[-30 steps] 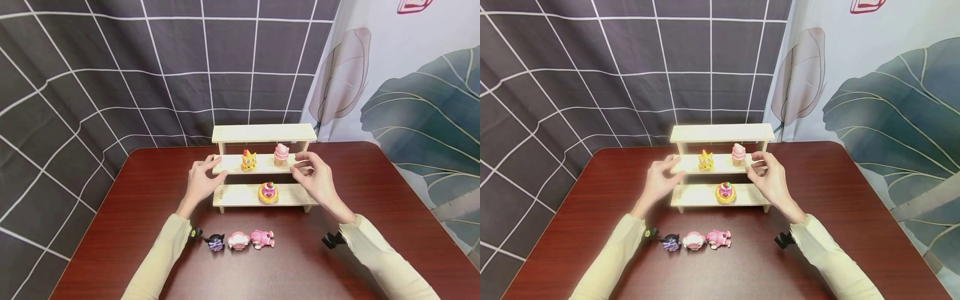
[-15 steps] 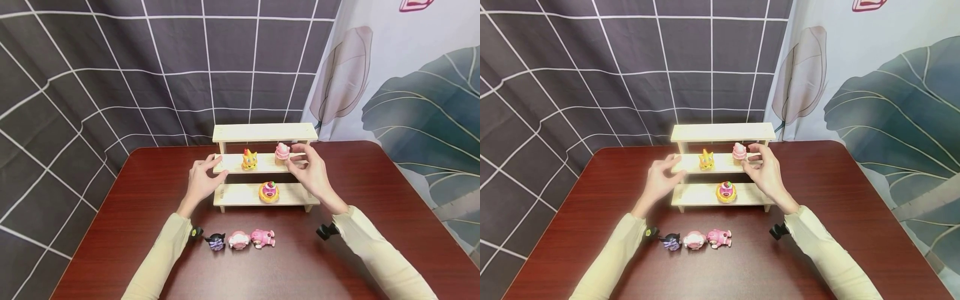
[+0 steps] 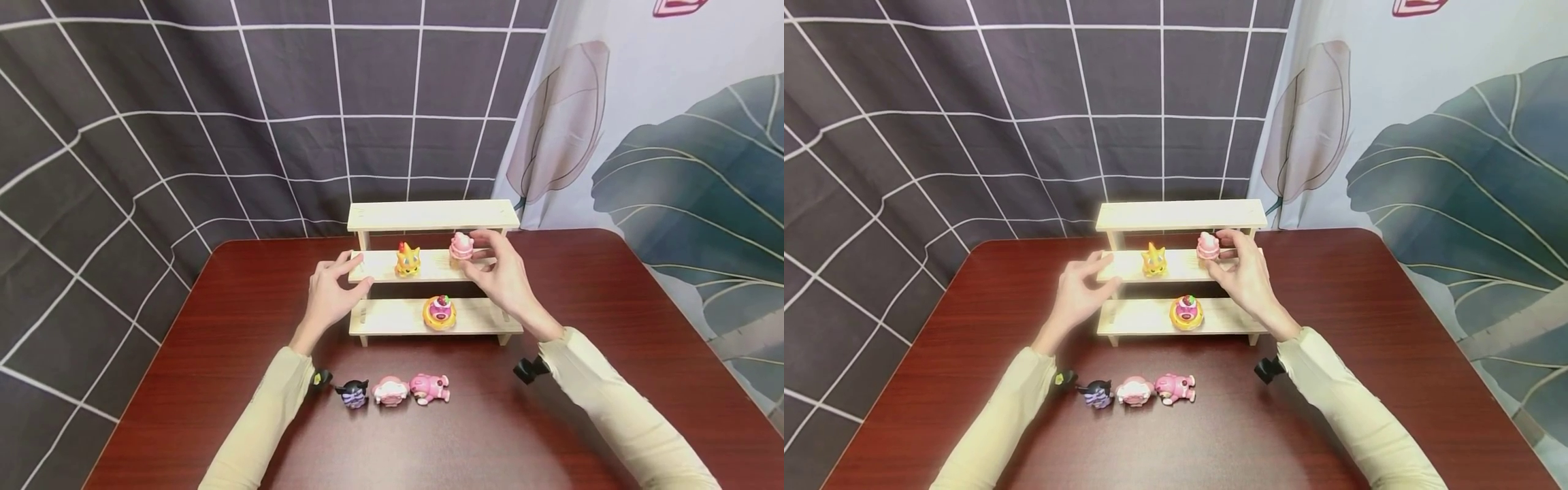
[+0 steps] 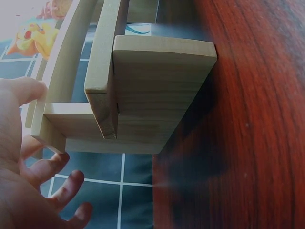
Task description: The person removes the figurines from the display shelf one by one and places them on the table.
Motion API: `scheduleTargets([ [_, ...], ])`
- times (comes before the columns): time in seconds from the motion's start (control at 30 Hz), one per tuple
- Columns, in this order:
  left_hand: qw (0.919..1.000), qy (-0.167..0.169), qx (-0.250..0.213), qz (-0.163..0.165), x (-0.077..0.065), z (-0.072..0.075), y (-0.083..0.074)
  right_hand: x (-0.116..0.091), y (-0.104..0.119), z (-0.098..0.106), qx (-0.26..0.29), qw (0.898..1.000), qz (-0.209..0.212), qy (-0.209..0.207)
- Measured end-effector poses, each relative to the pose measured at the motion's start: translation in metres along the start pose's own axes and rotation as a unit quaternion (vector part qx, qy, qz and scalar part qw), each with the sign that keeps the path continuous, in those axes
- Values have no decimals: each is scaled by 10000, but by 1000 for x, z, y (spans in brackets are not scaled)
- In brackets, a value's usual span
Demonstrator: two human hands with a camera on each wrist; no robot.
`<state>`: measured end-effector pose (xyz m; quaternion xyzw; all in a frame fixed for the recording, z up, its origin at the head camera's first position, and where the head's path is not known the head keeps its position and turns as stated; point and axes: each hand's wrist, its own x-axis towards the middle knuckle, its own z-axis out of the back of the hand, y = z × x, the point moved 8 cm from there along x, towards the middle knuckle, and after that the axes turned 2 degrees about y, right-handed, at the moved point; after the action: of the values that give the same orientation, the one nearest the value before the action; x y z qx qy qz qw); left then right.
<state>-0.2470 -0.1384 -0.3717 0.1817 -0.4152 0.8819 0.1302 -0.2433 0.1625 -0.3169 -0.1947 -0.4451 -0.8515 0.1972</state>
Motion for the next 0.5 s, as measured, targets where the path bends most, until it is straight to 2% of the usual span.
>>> scheduleTargets([
  [0.23,10000,20,18,33,-1,0,1,4,-3,-5,29,9999,-123,52],
  [0.5,10000,-57,59,-55,0,0,0,8,-4,-7,135,9999,-80,18],
])
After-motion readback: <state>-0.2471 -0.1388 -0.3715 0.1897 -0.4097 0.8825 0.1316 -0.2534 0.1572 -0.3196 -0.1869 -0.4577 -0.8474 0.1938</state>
